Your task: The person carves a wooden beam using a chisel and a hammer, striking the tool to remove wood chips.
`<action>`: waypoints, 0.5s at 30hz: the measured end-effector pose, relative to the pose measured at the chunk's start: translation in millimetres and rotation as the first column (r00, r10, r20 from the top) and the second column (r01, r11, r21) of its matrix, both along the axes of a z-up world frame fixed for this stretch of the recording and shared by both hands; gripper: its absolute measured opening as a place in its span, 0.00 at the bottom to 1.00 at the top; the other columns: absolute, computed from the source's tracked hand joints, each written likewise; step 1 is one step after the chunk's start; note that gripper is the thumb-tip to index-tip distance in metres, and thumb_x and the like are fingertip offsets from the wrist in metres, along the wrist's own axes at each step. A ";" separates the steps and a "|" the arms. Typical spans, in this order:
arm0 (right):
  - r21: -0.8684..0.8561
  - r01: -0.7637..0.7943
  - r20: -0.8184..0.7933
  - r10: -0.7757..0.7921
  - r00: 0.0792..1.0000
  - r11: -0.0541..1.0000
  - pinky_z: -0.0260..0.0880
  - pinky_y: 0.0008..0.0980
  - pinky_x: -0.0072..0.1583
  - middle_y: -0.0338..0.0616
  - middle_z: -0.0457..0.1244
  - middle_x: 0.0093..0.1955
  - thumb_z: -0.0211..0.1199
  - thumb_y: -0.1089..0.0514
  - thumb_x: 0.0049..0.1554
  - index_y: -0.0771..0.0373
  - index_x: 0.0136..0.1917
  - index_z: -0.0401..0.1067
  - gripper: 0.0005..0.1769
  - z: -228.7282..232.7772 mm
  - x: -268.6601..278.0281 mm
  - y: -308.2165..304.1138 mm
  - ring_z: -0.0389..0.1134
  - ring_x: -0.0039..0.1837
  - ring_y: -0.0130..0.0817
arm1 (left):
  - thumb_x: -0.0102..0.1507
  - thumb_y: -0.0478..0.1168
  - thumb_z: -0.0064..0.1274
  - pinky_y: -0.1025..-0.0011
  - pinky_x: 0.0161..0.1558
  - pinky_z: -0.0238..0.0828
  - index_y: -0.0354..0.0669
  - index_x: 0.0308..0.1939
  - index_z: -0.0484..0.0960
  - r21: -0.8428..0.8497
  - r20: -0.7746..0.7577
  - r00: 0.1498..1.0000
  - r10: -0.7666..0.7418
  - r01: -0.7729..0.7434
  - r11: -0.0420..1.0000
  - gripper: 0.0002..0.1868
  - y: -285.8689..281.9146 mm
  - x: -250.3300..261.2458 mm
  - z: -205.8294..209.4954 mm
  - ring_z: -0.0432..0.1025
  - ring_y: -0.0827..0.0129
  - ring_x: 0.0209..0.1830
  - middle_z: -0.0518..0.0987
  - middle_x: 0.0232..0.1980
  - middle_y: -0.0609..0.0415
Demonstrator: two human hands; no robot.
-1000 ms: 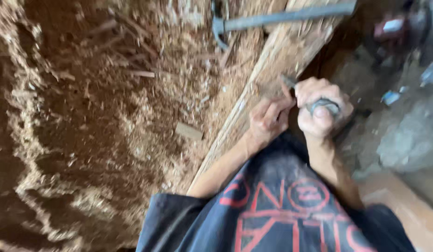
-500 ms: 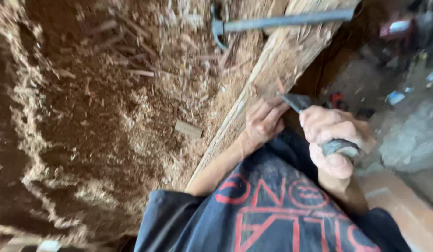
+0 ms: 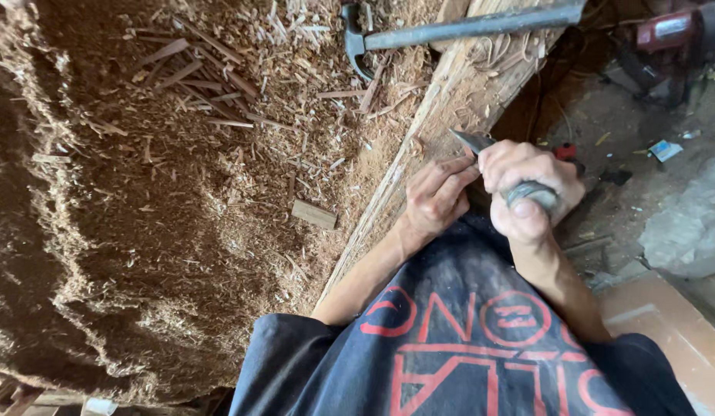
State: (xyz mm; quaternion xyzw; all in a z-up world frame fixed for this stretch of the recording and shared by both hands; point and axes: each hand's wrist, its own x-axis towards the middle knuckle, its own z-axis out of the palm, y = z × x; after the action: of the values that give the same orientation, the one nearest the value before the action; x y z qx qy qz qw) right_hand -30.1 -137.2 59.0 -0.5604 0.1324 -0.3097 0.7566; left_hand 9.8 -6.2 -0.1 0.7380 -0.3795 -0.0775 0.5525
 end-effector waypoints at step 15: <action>0.016 0.004 -0.016 -0.004 1.000 1.000 0.67 0.36 0.41 0.47 0.62 0.36 0.65 0.44 0.61 0.69 0.42 0.66 0.25 -30.1 6.1 -9.0 0.62 0.34 0.35 | 0.57 0.28 0.69 0.67 0.41 0.75 0.43 0.46 0.83 0.091 0.026 0.996 0.084 -0.086 0.992 0.16 1.2 0.8 5.6 0.77 0.62 0.40 0.80 0.43 0.54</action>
State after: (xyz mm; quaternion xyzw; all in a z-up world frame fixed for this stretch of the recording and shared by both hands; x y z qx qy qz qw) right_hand -24.0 -146.2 28.8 -0.5566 0.1422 -0.3057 0.7593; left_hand 10.5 -5.0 5.6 0.7791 -0.3497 -0.0631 0.5166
